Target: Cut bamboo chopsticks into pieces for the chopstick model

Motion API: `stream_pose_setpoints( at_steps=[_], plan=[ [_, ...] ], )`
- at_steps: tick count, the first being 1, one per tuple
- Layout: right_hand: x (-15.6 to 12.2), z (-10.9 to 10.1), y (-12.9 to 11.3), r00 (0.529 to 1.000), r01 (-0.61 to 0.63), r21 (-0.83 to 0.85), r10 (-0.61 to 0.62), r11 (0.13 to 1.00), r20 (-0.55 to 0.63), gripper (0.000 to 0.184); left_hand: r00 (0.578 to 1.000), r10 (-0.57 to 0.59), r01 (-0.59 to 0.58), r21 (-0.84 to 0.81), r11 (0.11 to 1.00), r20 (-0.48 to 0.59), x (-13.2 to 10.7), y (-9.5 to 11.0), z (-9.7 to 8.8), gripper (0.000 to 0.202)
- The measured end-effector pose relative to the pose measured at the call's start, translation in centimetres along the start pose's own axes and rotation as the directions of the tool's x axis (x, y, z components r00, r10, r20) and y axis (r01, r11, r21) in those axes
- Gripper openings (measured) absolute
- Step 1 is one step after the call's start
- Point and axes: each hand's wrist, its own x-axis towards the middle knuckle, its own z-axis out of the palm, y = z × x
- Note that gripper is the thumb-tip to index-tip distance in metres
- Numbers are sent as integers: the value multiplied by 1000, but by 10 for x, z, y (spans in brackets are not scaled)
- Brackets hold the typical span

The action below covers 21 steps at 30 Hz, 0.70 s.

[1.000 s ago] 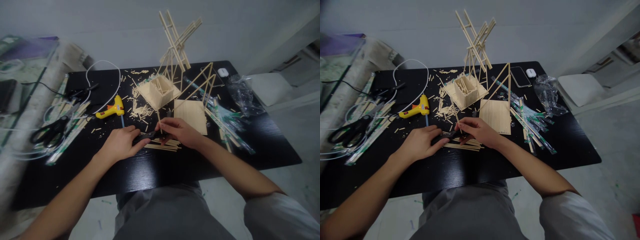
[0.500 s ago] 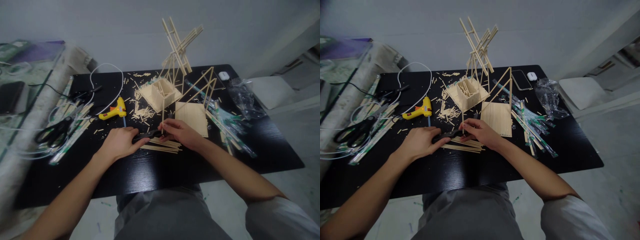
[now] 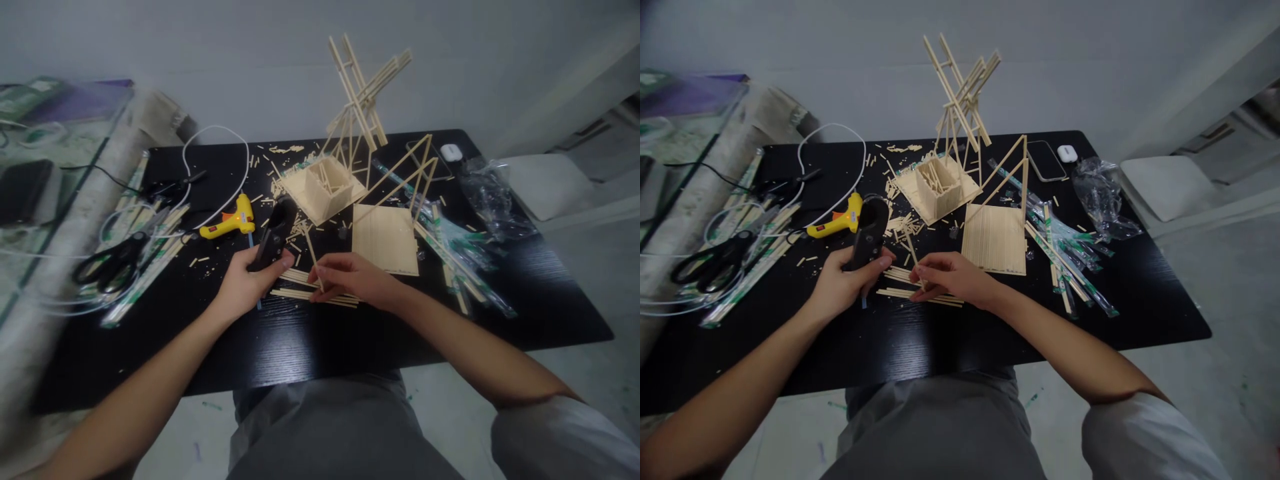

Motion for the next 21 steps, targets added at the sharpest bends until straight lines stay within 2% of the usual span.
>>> stream_pose_setpoints(
  at_steps=[6, 11, 13, 15, 18, 21],
  plan=[
    [-2, 9, 3, 987, -110, -40, 114, 993, 117, 36, 999, -4, -1, -129, 992, -37, -7, 4, 14, 23],
    [-4, 8, 3, 980, -133, -42, 138, 990, 144, 31, 1000, -18, 17, -148, 989, -4, -4, 5, 10, 21],
    [-4, 6, 3, 978, -139, -22, 141, 990, 155, 34, 1000, -8, 8, -165, 986, 1, -3, 3, 6, 22],
    [-3, 4, 4, 978, -139, -26, 142, 990, 154, 40, 1000, 1, -1, -186, 983, 1, -2, 0, 3, 23],
    [-1, 2, 7, 987, -111, -52, 116, 992, 109, 32, 1000, -3, 5, -205, 979, 12, -1, -2, 1, 24],
    [-1, 4, 9, 993, -97, 11, 96, 995, 72, 29, 999, -13, 19, -192, 981, 32, -2, -2, 2, 23]
  ],
)
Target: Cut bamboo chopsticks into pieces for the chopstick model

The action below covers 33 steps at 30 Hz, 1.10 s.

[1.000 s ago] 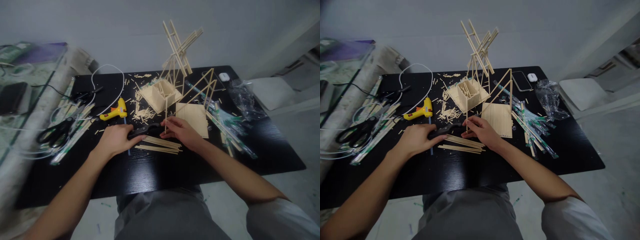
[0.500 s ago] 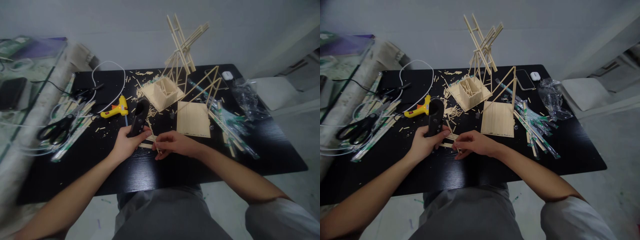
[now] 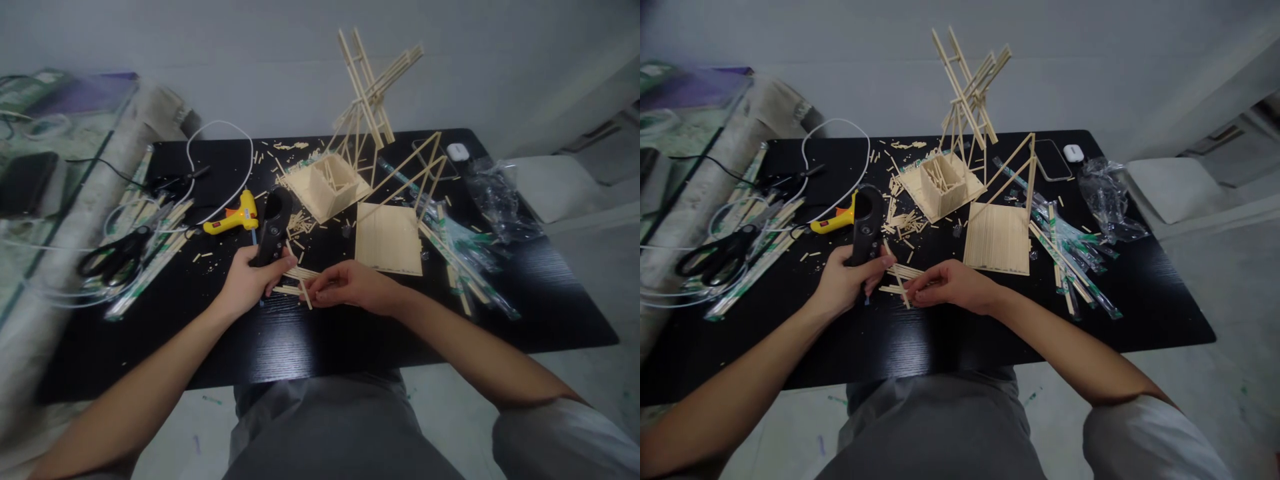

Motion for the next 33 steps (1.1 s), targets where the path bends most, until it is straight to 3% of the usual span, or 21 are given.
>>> stream_pose_setpoints(
  at_steps=[8, 26, 29, 33],
  plan=[
    [0, 4, 0, 999, 39, -1, -39, 999, -27, 39, 1000, -24, 24, 14, 1000, 16, -2, 2, 6, 22],
    [4, 10, 4, 996, -25, 92, 33, 995, -84, 50, 999, -28, 30, 48, 998, -40, -1, 1, 13, 26],
    [4, 9, 3, 995, -9, 85, 17, 996, -95, 51, 998, 22, -15, 119, 993, -53, -2, 0, 12, 24],
    [4, 5, 1, 985, 38, 82, -24, 996, -168, 48, 982, 189, -176, 255, 951, -28, -6, -3, 7, 26]
  ],
)
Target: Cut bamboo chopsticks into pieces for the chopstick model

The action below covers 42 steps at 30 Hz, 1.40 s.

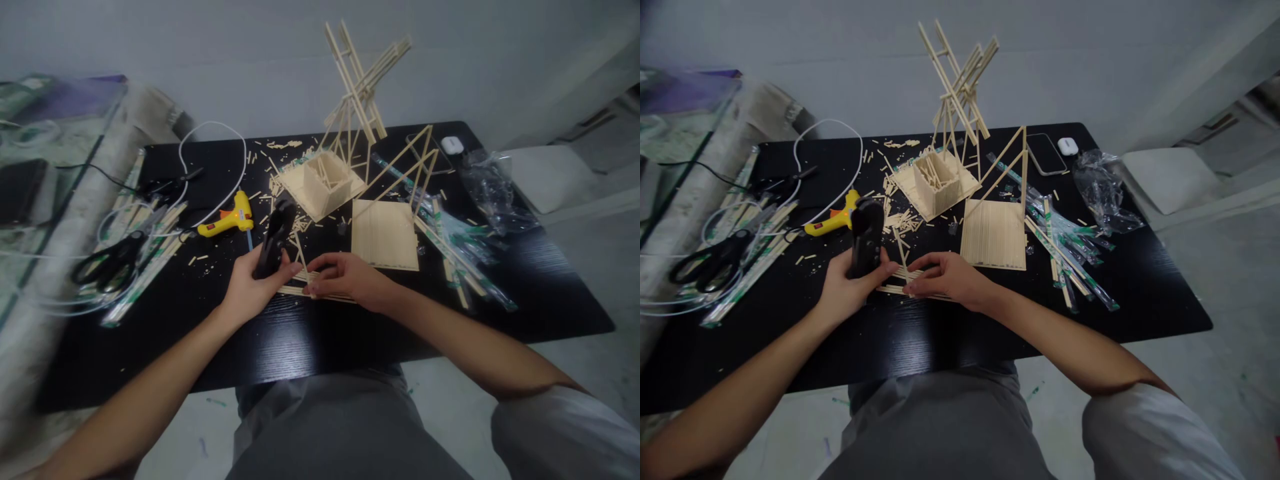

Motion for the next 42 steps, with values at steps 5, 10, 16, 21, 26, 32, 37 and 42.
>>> stream_pose_setpoints(
  at_steps=[5, 10, 16, 21, 26, 32, 37, 42],
  plan=[
    [1, -3, -3, 989, 109, -59, -115, 992, -94, 46, 975, 152, -180, 172, 968, 161, -9, 2, -6, 32],
    [-2, -4, -4, 885, 371, -290, -431, 882, -176, 52, 943, 301, -332, 475, 815, 142, -4, 4, -19, 26],
    [-3, -7, -5, 669, 474, -597, -705, 647, -233, 44, 956, 258, -258, 820, 510, 140, 8, -6, -33, 41],
    [-3, -8, -2, 572, 479, -732, -805, 484, -158, 35, 975, 134, -219, 872, 437, 178, 4, -2, -23, 45],
    [-2, -9, 0, 540, 457, -794, -834, 401, -110, 27, 982, 78, -187, 884, 429, 170, -2, 5, -15, 43],
    [2, -14, 4, 533, 386, -857, -841, 340, -94, 21, 986, 29, -160, 910, 383, 162, -4, 10, -6, 48],
    [2, -14, 4, 533, 339, -899, -844, 278, -60, 13, 986, 41, -164, 922, 351, 160, -6, 14, 0, 51],
    [1, -9, 3, 575, 259, -915, -810, 310, -111, 11, 983, -16, -170, 931, 322, 185, -10, 19, 5, 50]
  ],
)
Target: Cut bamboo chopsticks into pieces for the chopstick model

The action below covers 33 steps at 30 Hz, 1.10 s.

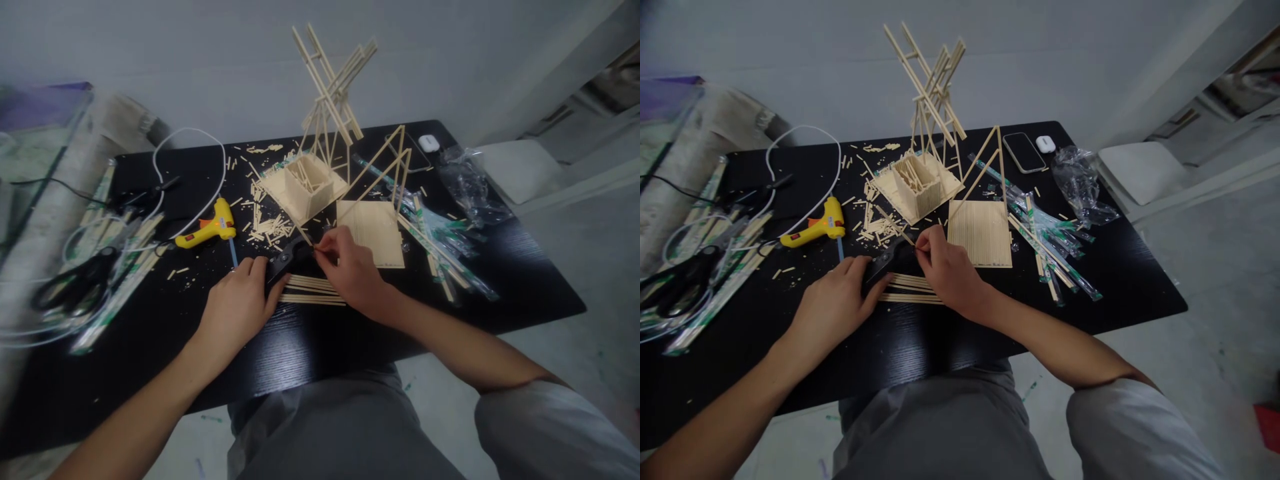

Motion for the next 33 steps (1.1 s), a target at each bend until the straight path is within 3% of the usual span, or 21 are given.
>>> stream_pose_setpoints(
  at_steps=[10, 17, 20, 22, 25, 28, 30, 33],
  plan=[
    [1, 1, -1, 1000, 19, -103, -18, 994, 7, 7, 999, -12, 10, 35, 999, 53, -2, 4, 0, 37],
    [2, 1, 1, 998, 62, -57, -62, 996, -2, 6, 997, -39, 38, 6, 999, 62, -1, 3, 0, 36],
    [4, 0, 2, 1000, 7, 17, -7, 1000, 8, 9, 998, -35, 35, -7, 999, 49, 1, 2, 2, 40],
    [7, -1, 2, 996, -93, 147, 89, 985, 33, 14, 999, -32, 32, -19, 999, 22, 4, -1, 3, 42],
    [12, -4, 2, 950, -311, 397, 271, 863, 156, 29, 997, -64, 62, -51, 997, -51, 9, -9, 6, 45],
    [17, -7, 2, 859, -512, 577, 367, 637, 357, 41, 989, -93, 74, -160, 984, -114, 13, -19, 7, 42],
    [19, -8, 2, 818, -575, 630, 368, 522, 441, 45, 988, -92, 60, -235, 970, -125, 14, -23, 7, 39],
    [19, -8, 2, 802, -597, 652, 351, 467, 483, 49, 988, -84, 44, -285, 958, -128, 16, -29, 6, 37]
  ],
)
